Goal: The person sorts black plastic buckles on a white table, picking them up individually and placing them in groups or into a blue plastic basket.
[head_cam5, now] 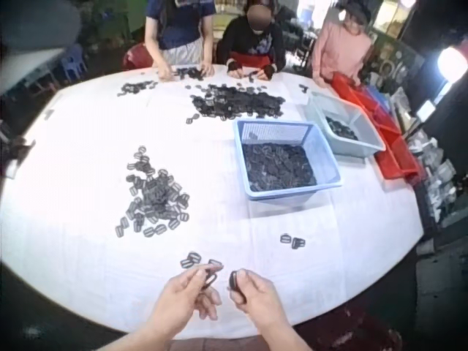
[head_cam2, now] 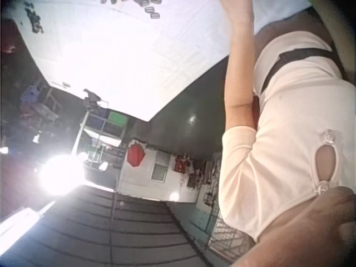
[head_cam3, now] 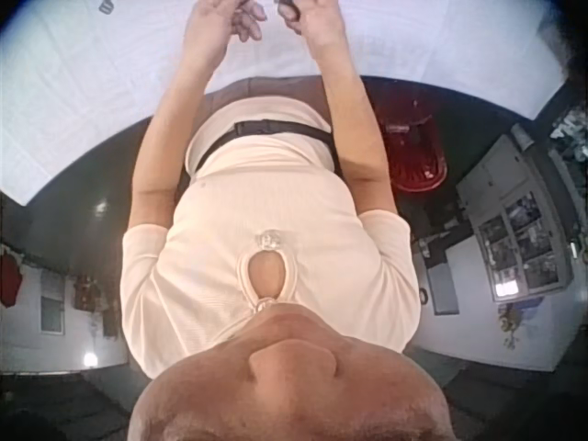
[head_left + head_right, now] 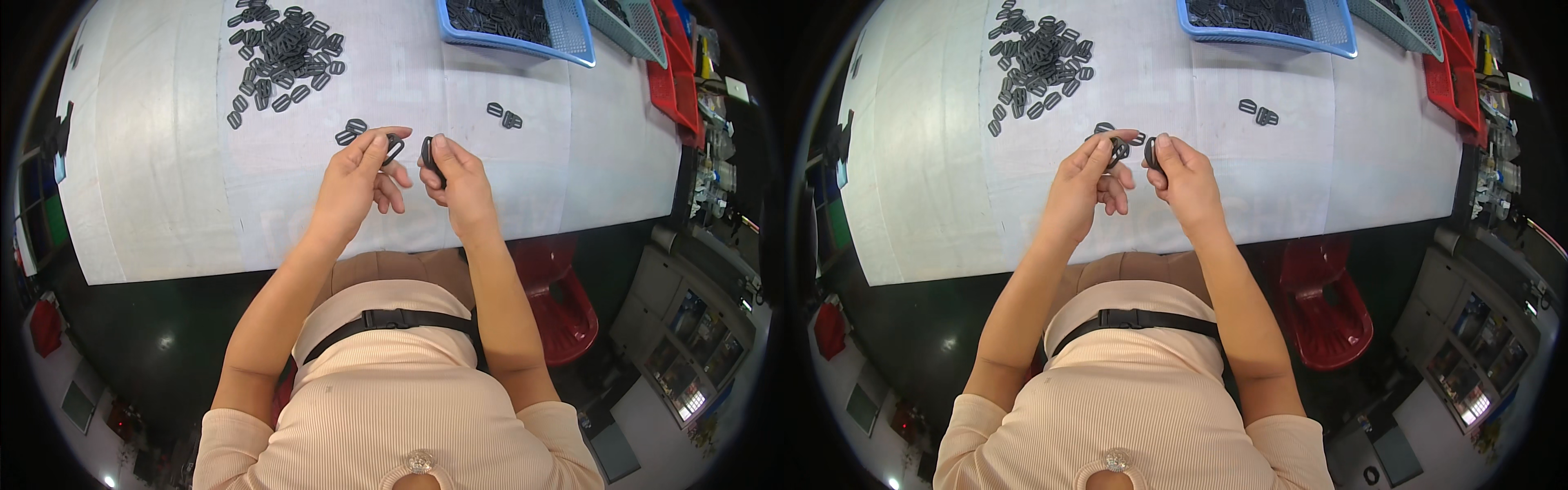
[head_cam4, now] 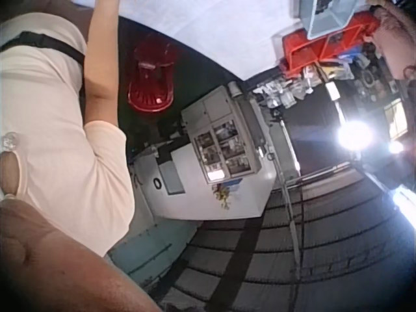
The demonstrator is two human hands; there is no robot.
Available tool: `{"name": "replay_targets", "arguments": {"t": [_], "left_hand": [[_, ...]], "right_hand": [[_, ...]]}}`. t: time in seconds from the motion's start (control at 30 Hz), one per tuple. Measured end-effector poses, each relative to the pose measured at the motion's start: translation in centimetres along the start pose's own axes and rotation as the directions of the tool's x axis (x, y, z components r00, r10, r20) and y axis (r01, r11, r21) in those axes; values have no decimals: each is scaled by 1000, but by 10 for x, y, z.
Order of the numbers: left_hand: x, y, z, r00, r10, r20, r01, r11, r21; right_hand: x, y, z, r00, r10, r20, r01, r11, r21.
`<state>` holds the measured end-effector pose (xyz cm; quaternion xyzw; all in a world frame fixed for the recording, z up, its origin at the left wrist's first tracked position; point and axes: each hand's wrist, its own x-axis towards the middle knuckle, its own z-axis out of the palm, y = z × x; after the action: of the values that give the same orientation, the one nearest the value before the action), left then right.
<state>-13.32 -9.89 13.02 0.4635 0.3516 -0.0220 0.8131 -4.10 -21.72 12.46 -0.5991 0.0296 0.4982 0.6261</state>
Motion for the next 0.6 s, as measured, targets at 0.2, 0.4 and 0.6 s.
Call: {"name": "replay_targets", "arguments": {"t": [0.2,0.4,0.6], "left_hand": [[17,-1,15,951,284,-121,-202,870,450],[51,26,25,947,320,-31,-234,751,618],[78,42,22,957,278,86,-273,752,599]], "right_hand": [[6,-11,17,989,-141,-42,122,945,-303],[42,-42,0,993,-110,41,116,971,-210],[99,-71,-27,957,-289,12,249,803,-542]]}}
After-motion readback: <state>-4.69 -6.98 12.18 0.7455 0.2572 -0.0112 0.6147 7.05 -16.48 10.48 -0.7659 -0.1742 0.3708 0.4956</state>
